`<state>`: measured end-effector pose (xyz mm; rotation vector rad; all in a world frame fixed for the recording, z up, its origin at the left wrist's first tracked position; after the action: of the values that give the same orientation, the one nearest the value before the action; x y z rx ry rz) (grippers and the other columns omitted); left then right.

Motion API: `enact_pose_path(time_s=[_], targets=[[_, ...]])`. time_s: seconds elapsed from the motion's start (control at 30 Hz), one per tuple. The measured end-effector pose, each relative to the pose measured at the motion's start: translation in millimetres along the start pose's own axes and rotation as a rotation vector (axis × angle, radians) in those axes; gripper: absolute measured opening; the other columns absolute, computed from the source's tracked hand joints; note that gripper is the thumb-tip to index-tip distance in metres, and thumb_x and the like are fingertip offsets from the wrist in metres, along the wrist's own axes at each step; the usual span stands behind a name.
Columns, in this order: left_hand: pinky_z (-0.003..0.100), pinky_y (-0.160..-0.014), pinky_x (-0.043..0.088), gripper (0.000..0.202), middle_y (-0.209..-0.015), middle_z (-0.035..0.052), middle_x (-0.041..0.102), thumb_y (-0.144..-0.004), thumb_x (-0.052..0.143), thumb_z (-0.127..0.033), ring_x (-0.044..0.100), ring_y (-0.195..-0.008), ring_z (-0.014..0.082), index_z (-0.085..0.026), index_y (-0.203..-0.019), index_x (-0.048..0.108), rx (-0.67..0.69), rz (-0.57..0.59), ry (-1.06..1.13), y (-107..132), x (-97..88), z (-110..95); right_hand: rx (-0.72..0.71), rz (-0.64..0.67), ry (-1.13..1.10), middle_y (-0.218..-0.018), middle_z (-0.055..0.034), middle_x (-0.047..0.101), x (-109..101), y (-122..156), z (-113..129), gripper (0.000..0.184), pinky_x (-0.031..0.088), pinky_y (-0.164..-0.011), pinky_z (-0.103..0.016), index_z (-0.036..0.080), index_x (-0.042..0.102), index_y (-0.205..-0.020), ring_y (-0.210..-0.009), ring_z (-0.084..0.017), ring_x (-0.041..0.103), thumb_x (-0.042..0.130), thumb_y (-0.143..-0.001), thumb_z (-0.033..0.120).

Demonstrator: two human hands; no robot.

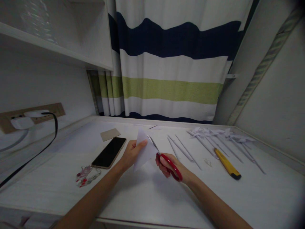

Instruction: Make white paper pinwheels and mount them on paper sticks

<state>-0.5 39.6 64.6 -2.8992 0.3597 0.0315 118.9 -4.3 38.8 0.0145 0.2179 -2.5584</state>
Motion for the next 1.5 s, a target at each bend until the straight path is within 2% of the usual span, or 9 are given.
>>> enact_pose_path(time_s=[0.43, 0.83, 1.13, 1.5], targets=[[0.019, -0.038, 0.034, 0.038, -0.047, 0.0015, 0.054, -0.067, 0.054, -0.046, 0.049, -0.041, 0.0114, -0.010, -0.055, 0.054, 0.011, -0.009, -0.004, 0.0, -1.3, 0.2, -0.006, -0.030, 0.002, -0.039, 0.0076, 0.038, -1.2, 1.5, 0.5, 0.034, 0.022, -0.035, -0.018, 0.014, 0.049, -0.069, -0.033, -0.005, 0.032, 0.043, -0.079, 0.046], [0.019, -0.036, 0.032, 0.039, -0.046, 0.0018, 0.054, -0.068, 0.052, -0.047, 0.049, -0.039, 0.0116, -0.010, -0.054, 0.053, 0.013, -0.013, -0.016, -0.7, -2.2, 1.4, -0.006, -0.042, 0.020, -0.041, 0.0078, 0.037, -3.3, 1.5, 3.9, 0.037, 0.021, -0.035, -0.018, 0.014, 0.050, -0.070, -0.034, -0.005, 0.030, 0.045, -0.076, 0.050], [0.019, -0.037, 0.031, 0.038, -0.047, 0.0010, 0.052, -0.067, 0.053, -0.047, 0.047, -0.040, 0.0108, -0.011, -0.054, 0.052, 0.018, -0.023, -0.027, 0.8, -2.2, -1.1, 0.002, -0.038, 0.009, -0.039, 0.0082, 0.036, -3.8, -0.2, -3.2, 0.035, 0.021, -0.034, -0.018, 0.014, 0.049, -0.068, -0.032, -0.005, 0.030, 0.046, -0.077, 0.048], [0.019, -0.037, 0.028, 0.038, -0.046, -0.0005, 0.048, -0.067, 0.053, -0.047, 0.042, -0.040, 0.0091, -0.012, -0.052, 0.049, 0.022, -0.025, -0.034, 0.6, -3.2, -0.4, 0.015, -0.046, 0.013, -0.037, 0.0081, 0.037, -2.9, 1.5, 3.1, 0.035, 0.020, -0.032, -0.018, 0.014, 0.050, -0.066, -0.031, -0.005, 0.031, 0.046, -0.077, 0.047]])
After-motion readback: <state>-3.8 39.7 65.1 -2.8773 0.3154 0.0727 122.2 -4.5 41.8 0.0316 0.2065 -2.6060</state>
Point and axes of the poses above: each hand's wrist, its own y-axis away from the middle knuckle, its own x-axis out of the palm, z = x × y, the point moved 7 cm from there along -y, towards the middle knuckle
